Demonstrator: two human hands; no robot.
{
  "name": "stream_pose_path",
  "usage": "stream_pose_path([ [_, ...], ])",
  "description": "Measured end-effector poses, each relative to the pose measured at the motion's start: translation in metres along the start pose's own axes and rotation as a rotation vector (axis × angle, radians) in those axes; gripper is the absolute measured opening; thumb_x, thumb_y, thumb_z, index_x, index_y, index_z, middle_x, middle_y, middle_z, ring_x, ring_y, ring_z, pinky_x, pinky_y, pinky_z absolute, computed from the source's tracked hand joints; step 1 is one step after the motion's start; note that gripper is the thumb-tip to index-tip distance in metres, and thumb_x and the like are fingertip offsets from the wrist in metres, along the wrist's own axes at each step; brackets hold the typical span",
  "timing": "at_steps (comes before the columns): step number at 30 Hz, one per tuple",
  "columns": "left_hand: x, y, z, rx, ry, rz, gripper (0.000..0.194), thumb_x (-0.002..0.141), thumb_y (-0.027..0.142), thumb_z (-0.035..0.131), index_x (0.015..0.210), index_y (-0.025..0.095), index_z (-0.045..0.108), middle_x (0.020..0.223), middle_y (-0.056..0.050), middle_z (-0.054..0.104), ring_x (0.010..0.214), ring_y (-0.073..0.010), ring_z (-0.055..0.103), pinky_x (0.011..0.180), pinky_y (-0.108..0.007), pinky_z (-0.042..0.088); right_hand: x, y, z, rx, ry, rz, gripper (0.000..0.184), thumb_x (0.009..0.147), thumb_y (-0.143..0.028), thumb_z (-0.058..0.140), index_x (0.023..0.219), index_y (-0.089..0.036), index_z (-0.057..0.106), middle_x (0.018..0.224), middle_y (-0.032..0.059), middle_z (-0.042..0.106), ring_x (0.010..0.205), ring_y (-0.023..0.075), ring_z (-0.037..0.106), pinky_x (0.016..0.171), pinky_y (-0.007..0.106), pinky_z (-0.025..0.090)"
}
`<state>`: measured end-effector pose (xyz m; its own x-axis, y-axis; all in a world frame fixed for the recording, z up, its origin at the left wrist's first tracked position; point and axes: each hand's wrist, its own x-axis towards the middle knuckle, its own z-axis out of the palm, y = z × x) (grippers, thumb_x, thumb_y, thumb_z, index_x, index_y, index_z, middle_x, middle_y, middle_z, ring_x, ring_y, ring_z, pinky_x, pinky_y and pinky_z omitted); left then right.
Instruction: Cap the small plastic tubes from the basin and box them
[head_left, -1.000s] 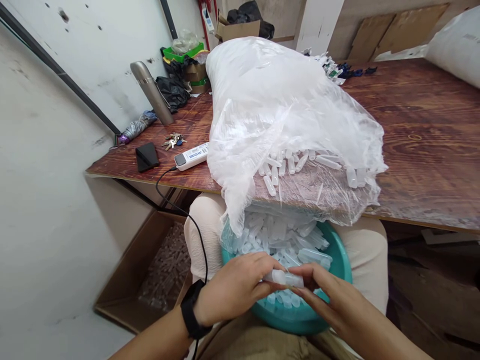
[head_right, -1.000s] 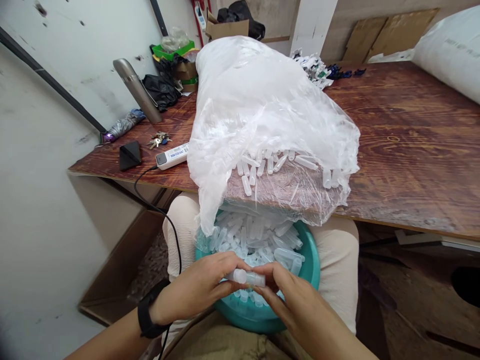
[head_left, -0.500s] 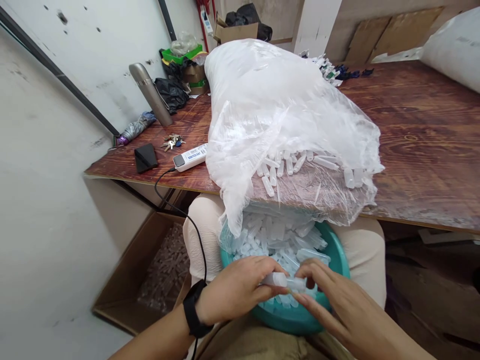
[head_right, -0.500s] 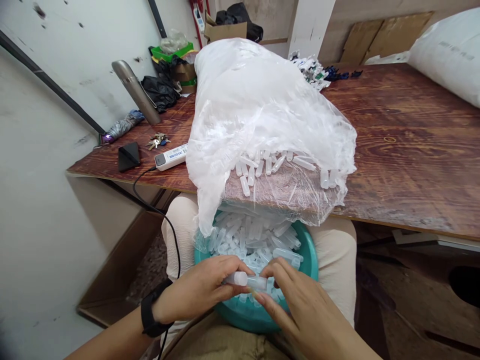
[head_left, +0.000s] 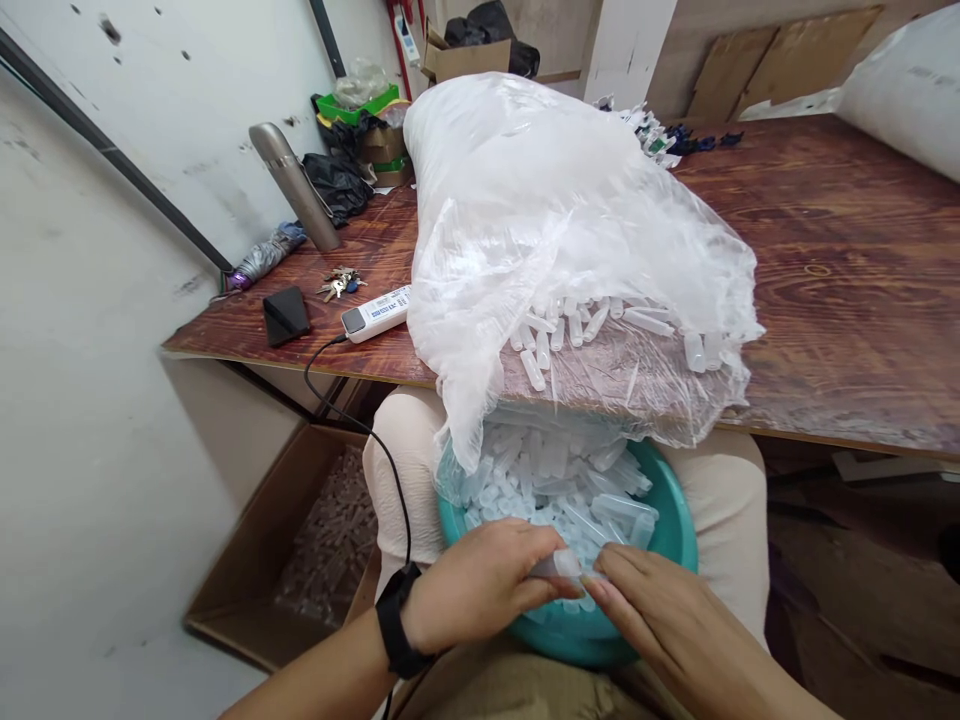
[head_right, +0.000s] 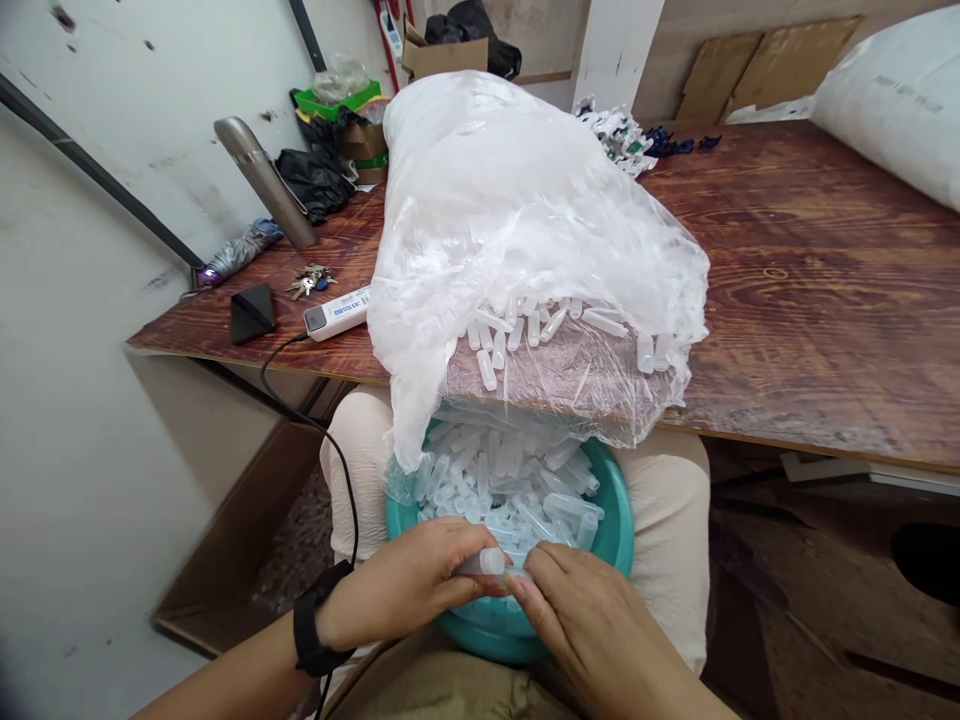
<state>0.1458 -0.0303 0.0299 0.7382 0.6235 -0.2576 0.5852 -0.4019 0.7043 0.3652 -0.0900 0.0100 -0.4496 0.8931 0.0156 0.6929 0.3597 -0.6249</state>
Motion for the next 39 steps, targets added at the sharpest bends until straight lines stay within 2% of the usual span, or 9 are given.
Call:
stream_pose_path([
  [5, 0.016, -0.003, 0.009, 0.18, -0.096, -0.001, 0.02, 0.1, 0.037, 0.052, 0.107, 0.019, 0.054, 0.106, -0.01, 0.069, 0.099, -0.0258, 0.067, 0.079, -0.032, 0.048, 0.014, 0.016, -0.002, 0.06, -0.128, 0.058, 0.046, 0.111, -0.038, 0.025, 0.08, -0.024, 0.056, 0.074, -0.0008, 0.066, 0.069, 0.0167, 0.066, 0.066, 0.027, 0.05],
  [9, 0.041, -0.007, 0.016, 0.319, -0.235, -0.019, 0.029, 0.094, 0.028, 0.06, 0.117, 0.014, 0.051, 0.111, -0.018, 0.071, 0.099, -0.0324, 0.07, 0.077, -0.038, 0.054, 0.036, 0.044, -0.004, -0.329, -0.03, -0.092, 0.021, 0.104, -0.018, 0.041, 0.1, -0.02, 0.062, 0.091, 0.0064, 0.069, 0.085, 0.0238, 0.067, 0.074, 0.035, 0.051],
  [13, 0.054, -0.01, 0.025, 0.36, -0.279, -0.028, 0.023, 0.086, 0.022, 0.067, 0.106, 0.014, 0.058, 0.095, -0.018, 0.073, 0.087, -0.0354, 0.073, 0.07, -0.041, 0.056, 0.055, 0.057, 0.007, -0.441, -0.042, -0.151, 0.028, 0.084, 0.004, 0.049, 0.094, -0.017, 0.064, 0.092, 0.0103, 0.069, 0.087, 0.0281, 0.065, 0.074, 0.038, 0.048],
  [20, 0.037, -0.014, 0.008, 0.316, -0.134, -0.025, 0.015, 0.09, 0.021, 0.062, 0.103, 0.015, 0.06, 0.116, -0.018, 0.066, 0.105, -0.033, 0.066, 0.085, -0.041, 0.054, 0.071, 0.055, 0.02, -0.336, -0.073, -0.091, 0.027, 0.081, 0.004, 0.047, 0.085, -0.016, 0.065, 0.086, 0.0102, 0.068, 0.077, 0.0255, 0.067, 0.068, 0.036, 0.052],
  [25, 0.017, -0.013, -0.015, -0.237, 0.085, -0.113, 0.026, 0.097, 0.043, 0.056, 0.1, 0.019, 0.064, 0.094, -0.002, 0.068, 0.087, -0.0197, 0.065, 0.078, -0.029, 0.05, 0.055, 0.053, 0.002, -0.068, -0.007, -0.034, 0.021, 0.096, -0.014, 0.049, 0.108, -0.02, 0.065, 0.106, 0.0077, 0.064, 0.087, 0.0173, 0.069, 0.073, 0.027, 0.058],
  [29, 0.009, -0.009, -0.018, -0.64, 0.079, -0.194, 0.033, 0.092, 0.048, 0.062, 0.104, 0.017, 0.065, 0.082, 0.001, 0.065, 0.072, -0.0137, 0.063, 0.064, -0.024, 0.047, 0.034, 0.041, -0.013, 0.271, 0.125, 0.06, 0.022, 0.098, -0.034, 0.058, 0.115, -0.027, 0.07, 0.111, 0.0073, 0.062, 0.096, 0.0199, 0.067, 0.075, 0.028, 0.058],
  [33, 0.012, -0.007, -0.01, -1.001, 0.087, -0.189, 0.042, 0.087, 0.051, 0.069, 0.108, 0.017, 0.058, 0.091, -0.003, 0.07, 0.07, -0.0147, 0.068, 0.056, -0.023, 0.046, 0.024, 0.027, -0.022, 0.339, 0.215, 0.04, 0.028, 0.098, -0.034, 0.059, 0.125, -0.032, 0.068, 0.112, 0.0064, 0.062, 0.105, 0.0199, 0.064, 0.087, 0.029, 0.056],
  [36, 0.016, -0.003, -0.007, -1.336, 0.226, -0.186, 0.048, 0.079, 0.051, 0.078, 0.104, 0.019, 0.051, 0.098, -0.004, 0.07, 0.088, -0.0228, 0.074, 0.069, -0.03, 0.055, 0.025, 0.018, -0.018, 0.415, 0.298, 0.058, 0.025, 0.095, -0.031, 0.065, 0.119, -0.031, 0.07, 0.098, 0.0037, 0.066, 0.089, 0.0172, 0.066, 0.076, 0.025, 0.058],
  [39, 0.019, 0.005, -0.005, -1.503, 0.396, -0.226, 0.059, 0.074, 0.045, 0.084, 0.117, 0.021, 0.05, 0.095, -0.003, 0.074, 0.093, -0.0202, 0.072, 0.085, -0.033, 0.053, 0.028, 0.007, -0.003, 0.527, 0.422, 0.114, 0.02, 0.09, -0.031, 0.071, 0.11, -0.029, 0.07, 0.09, 0.0014, 0.07, 0.077, 0.0159, 0.068, 0.07, 0.024, 0.059],
])
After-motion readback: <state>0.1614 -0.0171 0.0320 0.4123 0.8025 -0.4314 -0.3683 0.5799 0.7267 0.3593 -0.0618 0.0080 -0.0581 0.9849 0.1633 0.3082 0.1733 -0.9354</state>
